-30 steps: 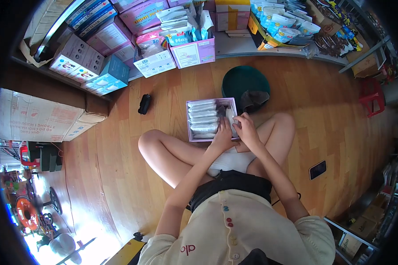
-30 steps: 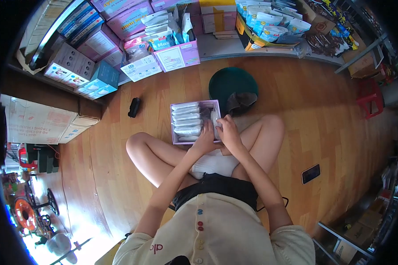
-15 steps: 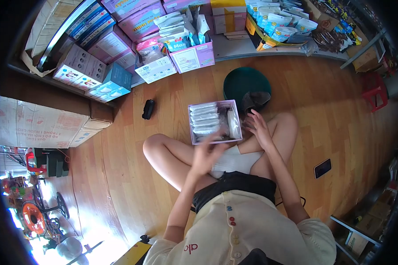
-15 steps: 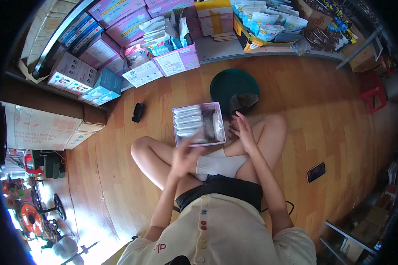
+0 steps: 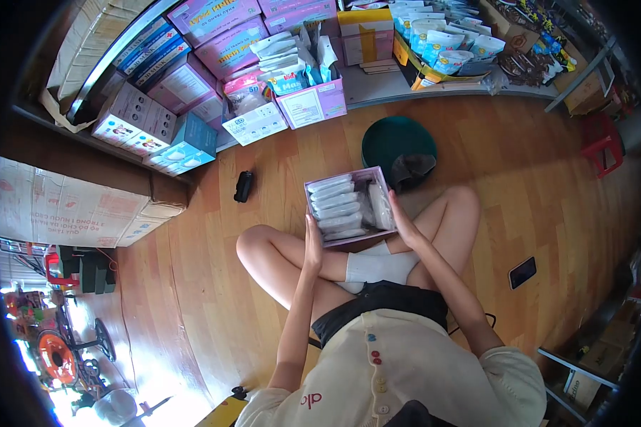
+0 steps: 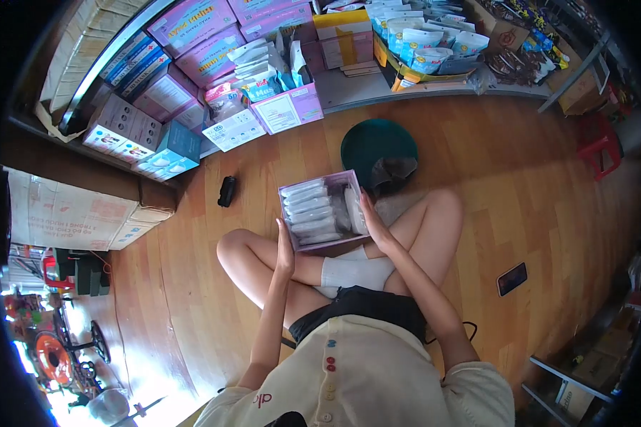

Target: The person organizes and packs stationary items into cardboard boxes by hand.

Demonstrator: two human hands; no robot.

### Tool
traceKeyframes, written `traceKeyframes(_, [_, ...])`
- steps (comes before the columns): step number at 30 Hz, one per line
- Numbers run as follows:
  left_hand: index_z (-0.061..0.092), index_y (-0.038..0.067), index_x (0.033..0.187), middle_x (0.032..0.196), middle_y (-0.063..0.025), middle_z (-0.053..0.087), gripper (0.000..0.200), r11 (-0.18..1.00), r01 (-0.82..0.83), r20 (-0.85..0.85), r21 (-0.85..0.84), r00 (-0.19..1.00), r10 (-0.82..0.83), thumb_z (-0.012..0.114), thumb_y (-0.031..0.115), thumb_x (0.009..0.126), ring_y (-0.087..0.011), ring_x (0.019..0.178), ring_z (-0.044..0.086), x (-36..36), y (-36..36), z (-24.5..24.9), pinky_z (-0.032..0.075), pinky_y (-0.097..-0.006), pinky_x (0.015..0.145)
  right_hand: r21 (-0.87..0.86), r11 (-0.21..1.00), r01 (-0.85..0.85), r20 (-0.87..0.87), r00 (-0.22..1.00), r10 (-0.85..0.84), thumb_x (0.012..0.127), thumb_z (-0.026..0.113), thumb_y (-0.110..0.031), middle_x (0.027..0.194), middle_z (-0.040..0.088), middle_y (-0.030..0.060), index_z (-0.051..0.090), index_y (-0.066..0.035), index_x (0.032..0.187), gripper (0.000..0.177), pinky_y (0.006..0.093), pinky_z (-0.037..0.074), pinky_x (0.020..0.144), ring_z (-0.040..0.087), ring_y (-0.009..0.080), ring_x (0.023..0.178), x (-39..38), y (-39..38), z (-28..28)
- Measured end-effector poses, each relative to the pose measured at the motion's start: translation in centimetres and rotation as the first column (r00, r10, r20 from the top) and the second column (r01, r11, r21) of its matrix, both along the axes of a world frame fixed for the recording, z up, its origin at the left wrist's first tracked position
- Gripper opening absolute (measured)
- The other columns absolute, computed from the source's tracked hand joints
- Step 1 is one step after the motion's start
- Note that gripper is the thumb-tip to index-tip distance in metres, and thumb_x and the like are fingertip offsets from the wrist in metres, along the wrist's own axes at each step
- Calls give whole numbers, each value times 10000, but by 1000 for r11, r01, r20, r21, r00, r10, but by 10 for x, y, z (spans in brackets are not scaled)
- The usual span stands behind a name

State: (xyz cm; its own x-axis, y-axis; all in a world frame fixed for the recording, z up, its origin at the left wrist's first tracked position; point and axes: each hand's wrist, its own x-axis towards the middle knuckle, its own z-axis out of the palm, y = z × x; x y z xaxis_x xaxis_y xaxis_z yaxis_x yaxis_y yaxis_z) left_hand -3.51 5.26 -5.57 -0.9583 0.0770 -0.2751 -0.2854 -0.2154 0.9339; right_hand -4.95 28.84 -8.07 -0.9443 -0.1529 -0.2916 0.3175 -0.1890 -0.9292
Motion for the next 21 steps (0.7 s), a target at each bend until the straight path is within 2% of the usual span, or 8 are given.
traceKeyframes(4, [184,20,1463,1468,-141,275,693,994,19,18,110,1000,-21,192,527,989,-241,1361,246,-8,-17,-54,164,-341,1121,9,1000,-12,33,999,11,923,250,-650,1524,172,123,172,3,1458,848,308,90,1137,129,218,1412,-8,-5,-34])
traceKeyframes(8, [185,27,1461,1485,-107,251,737,1000,1,47,-16,999,0,181,575,968,-240,1361,250,0,-9,-18,171,-364,1130,43,998,35,-86,996,-31,923,250,-652,1513,201,117,196,11,1451,850,302,112,1131,163,217,1399,-14,-6,-26])
traceKeyframes(13, [160,50,1472,1495,-99,235,741,993,92,3,-75,996,-92,155,586,961,-237,1370,226,-14,-8,-28,146,-364,1138,-59,998,23,28,999,-21,919,255,-663,1434,346,118,308,32,1403,849,293,200,1099,312,214,1324,-21,7,-68])
traceKeyframes(15, [72,18,1474,1522,-118,157,746,972,158,-74,174,986,-147,179,559,972,-231,1405,134,-18,-17,-37,99,-337,1145,-172,984,52,173,985,-22,927,273,-646,1356,449,116,414,36,1339,809,295,269,1062,406,198,1258,-22,19,-46])
traceKeyframes(17, [76,26,1475,1523,-122,160,767,983,71,26,167,997,-76,193,582,960,-236,1408,133,-12,-24,-34,101,-347,1146,400,872,282,-217,954,-209,947,477,-454,1219,584,157,562,50,1164,555,315,376,976,533,207,1142,-39,43,-33])
traceKeyframes(18, [80,34,1477,1524,-126,162,787,989,-10,108,149,994,-6,207,604,948,-242,1411,132,-11,-26,-31,102,-357,1147,373,831,414,-364,889,-279,928,557,-314,1139,615,187,570,31,1160,416,326,399,957,577,256,1078,-47,48,-29])
traceKeyframes(19, [105,35,1474,1514,-142,202,795,992,-30,75,125,997,21,246,609,942,-256,1403,177,-10,-29,-34,134,-378,1142,598,672,436,-479,867,-136,879,613,-248,1187,562,241,559,-11,1196,399,392,390,982,529,338,1132,-60,63,-29])
traceKeyframes(21, [121,29,1472,1500,-141,235,714,980,29,51,198,998,-39,310,495,965,-253,1386,219,-10,-35,-41,167,-365,1132,694,532,485,-546,836,-49,848,639,-251,1226,516,266,550,-28,1213,437,426,381,991,486,380,1163,-82,67,-35])
